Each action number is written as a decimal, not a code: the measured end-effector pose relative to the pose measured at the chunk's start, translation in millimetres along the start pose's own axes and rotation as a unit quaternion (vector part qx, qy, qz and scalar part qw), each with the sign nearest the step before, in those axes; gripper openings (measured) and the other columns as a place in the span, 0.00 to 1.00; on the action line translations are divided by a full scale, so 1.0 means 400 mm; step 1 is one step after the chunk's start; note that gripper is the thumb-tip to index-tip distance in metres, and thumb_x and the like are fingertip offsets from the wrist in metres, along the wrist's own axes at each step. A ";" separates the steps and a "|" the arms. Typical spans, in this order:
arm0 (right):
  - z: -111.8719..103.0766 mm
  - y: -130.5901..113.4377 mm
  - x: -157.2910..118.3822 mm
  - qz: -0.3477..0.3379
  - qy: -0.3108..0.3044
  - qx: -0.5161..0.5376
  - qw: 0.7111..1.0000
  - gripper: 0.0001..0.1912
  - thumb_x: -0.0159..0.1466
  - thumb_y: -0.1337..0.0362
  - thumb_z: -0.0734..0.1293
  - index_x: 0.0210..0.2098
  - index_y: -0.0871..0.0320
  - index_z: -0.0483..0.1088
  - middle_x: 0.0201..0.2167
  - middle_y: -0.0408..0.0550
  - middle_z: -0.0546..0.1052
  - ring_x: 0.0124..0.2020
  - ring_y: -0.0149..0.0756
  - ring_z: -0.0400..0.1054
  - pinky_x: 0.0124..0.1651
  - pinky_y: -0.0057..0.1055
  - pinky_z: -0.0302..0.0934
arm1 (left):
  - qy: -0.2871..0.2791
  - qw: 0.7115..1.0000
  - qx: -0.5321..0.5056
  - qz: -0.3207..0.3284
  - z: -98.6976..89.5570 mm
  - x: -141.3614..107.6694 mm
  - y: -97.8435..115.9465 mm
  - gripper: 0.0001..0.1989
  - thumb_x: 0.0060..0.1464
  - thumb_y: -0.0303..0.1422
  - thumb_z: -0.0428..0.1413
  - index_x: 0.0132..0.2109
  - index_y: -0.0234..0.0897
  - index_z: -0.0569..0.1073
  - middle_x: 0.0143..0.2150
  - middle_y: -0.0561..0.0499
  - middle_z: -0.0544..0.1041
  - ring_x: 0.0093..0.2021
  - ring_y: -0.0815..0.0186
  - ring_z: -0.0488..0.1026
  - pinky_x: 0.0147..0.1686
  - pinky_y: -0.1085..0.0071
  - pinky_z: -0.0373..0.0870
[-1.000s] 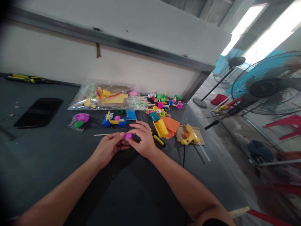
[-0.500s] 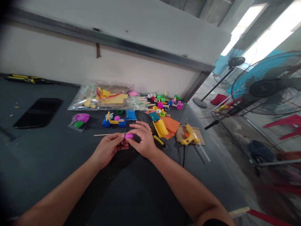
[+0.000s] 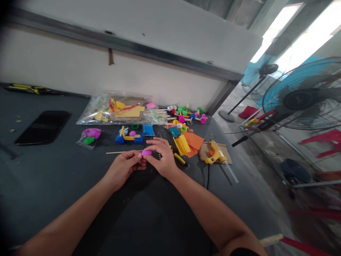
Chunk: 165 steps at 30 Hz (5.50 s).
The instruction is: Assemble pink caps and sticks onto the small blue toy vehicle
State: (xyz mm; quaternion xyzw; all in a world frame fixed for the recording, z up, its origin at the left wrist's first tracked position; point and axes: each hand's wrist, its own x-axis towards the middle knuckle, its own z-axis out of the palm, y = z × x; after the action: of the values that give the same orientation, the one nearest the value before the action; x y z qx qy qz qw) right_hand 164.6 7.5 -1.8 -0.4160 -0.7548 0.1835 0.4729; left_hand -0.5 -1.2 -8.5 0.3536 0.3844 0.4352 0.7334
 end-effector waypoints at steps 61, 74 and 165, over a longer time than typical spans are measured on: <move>0.000 -0.003 -0.001 -0.023 -0.001 -0.031 0.999 0.07 0.58 0.63 0.69 0.37 0.51 0.73 0.45 0.44 0.75 0.55 0.40 0.61 0.58 0.44 0.56 | 0.019 0.999 -0.021 -0.015 -0.002 0.002 0.008 0.11 0.45 0.37 0.63 0.33 0.33 0.76 0.27 0.50 0.76 0.28 0.70 0.72 0.32 0.72 0.71; -0.004 0.003 0.000 -0.027 -0.006 -0.048 0.998 0.07 0.59 0.62 0.68 0.37 0.49 0.73 0.46 0.44 0.75 0.55 0.41 0.61 0.58 0.46 0.56 | 0.023 0.999 -0.020 -0.016 0.001 -0.001 0.010 0.12 0.43 0.37 0.63 0.32 0.32 0.77 0.26 0.50 0.76 0.27 0.70 0.71 0.31 0.72 0.72; 0.004 0.012 -0.001 -0.061 -0.034 -0.090 0.994 0.08 0.56 0.60 0.70 0.37 0.50 0.74 0.46 0.45 0.75 0.56 0.42 0.60 0.57 0.46 0.56 | -0.017 0.998 -0.034 -0.042 -0.011 0.008 0.012 0.09 0.44 0.34 0.63 0.33 0.32 0.78 0.33 0.47 0.79 0.36 0.67 0.74 0.44 0.67 0.71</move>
State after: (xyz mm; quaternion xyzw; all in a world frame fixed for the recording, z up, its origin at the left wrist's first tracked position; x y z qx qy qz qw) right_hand 165.6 10.1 -6.2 -0.4036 -0.8076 0.1000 0.4182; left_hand -5.2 4.2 -7.4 0.3197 0.3712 0.4106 0.7690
